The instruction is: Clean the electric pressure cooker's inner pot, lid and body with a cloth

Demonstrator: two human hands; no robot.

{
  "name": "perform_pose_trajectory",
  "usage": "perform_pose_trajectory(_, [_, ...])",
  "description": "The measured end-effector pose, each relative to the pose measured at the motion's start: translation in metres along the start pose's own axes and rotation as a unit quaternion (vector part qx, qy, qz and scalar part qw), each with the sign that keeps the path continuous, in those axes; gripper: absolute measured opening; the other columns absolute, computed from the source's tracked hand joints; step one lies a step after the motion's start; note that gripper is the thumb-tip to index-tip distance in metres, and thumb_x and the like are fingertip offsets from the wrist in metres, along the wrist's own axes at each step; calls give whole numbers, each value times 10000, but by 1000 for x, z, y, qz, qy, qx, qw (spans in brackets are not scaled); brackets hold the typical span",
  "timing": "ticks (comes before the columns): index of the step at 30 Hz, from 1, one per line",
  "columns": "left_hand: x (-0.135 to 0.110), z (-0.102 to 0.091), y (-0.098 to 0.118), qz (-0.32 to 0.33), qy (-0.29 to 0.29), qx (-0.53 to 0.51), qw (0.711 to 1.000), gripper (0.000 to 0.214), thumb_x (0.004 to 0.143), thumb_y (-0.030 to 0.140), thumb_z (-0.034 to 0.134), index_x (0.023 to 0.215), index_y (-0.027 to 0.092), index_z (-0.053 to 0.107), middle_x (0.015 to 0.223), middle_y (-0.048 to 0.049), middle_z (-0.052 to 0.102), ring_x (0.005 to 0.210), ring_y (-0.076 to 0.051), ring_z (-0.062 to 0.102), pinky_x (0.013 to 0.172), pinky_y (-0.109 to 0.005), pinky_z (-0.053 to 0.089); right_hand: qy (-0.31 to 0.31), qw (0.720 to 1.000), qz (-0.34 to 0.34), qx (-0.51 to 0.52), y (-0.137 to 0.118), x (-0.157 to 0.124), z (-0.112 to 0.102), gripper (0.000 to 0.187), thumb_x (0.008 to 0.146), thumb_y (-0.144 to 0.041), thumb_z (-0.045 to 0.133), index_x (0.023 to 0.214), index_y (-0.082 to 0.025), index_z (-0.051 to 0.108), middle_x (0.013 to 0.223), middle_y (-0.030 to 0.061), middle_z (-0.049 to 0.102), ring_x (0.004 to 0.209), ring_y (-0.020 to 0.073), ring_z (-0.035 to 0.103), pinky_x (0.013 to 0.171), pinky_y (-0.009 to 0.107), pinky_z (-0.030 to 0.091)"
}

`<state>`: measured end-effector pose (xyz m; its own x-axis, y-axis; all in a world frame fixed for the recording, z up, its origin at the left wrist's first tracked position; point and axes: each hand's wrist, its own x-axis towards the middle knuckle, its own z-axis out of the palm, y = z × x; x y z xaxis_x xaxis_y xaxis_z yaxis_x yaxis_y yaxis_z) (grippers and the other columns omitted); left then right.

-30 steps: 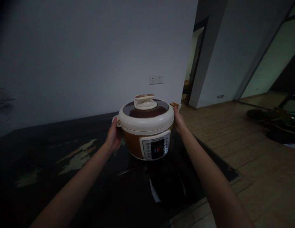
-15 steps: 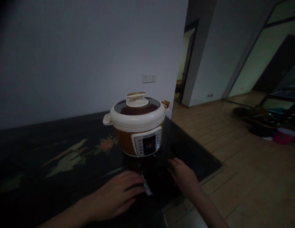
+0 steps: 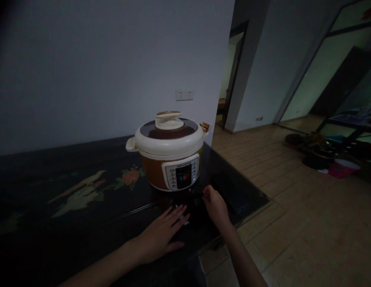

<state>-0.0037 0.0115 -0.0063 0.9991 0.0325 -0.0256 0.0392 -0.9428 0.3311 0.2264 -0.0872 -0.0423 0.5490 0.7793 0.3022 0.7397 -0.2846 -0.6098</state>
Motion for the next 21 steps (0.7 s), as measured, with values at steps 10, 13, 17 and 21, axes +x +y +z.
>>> perform_pose_trajectory(10, [3, 5, -5, 24, 22, -22, 999, 647, 921, 532, 449, 1485, 257, 290, 1570, -164, 203, 1454, -285, 164, 1153, -544, 190, 58, 996, -50, -42, -11, -9, -1, 336, 831, -206, 464, 1146, -237, 577, 1195, 128, 585, 1156, 305, 515, 949, 491, 448])
perform_pose_trajectory(13, [1, 6, -11, 43, 26, -35, 998, 639, 929, 556, 405, 1482, 253, 302, 1570, -168, 205, 1457, -283, 159, 1161, -543, 156, 58, 992, -100, -54, -11, -19, 4, 331, 879, -255, 479, 1188, -253, 599, 1302, 114, 567, 1237, 297, 482, 1003, 506, 432])
perform_pose_trajectory(17, [-5, -6, -18, 76, 19, -53, 996, 628, 922, 518, 461, 1475, 256, 318, 1567, -153, 231, 1452, -283, 188, 1169, -521, 158, 41, 990, -121, -55, -3, -27, 15, 307, 912, -280, 462, 1166, -242, 630, 1304, 107, 595, 1214, 272, 531, 996, 491, 459])
perform_pose_trajectory(21, [-19, -24, -20, 75, -8, -57, 996, 589, 916, 420, 527, 1444, 205, 383, 1546, -162, 292, 1445, -270, 229, 1174, -505, 164, 38, 990, -121, -56, 4, -26, 19, 314, 922, -291, 449, 1168, -239, 637, 1306, 103, 603, 1223, 269, 533, 1014, 496, 449])
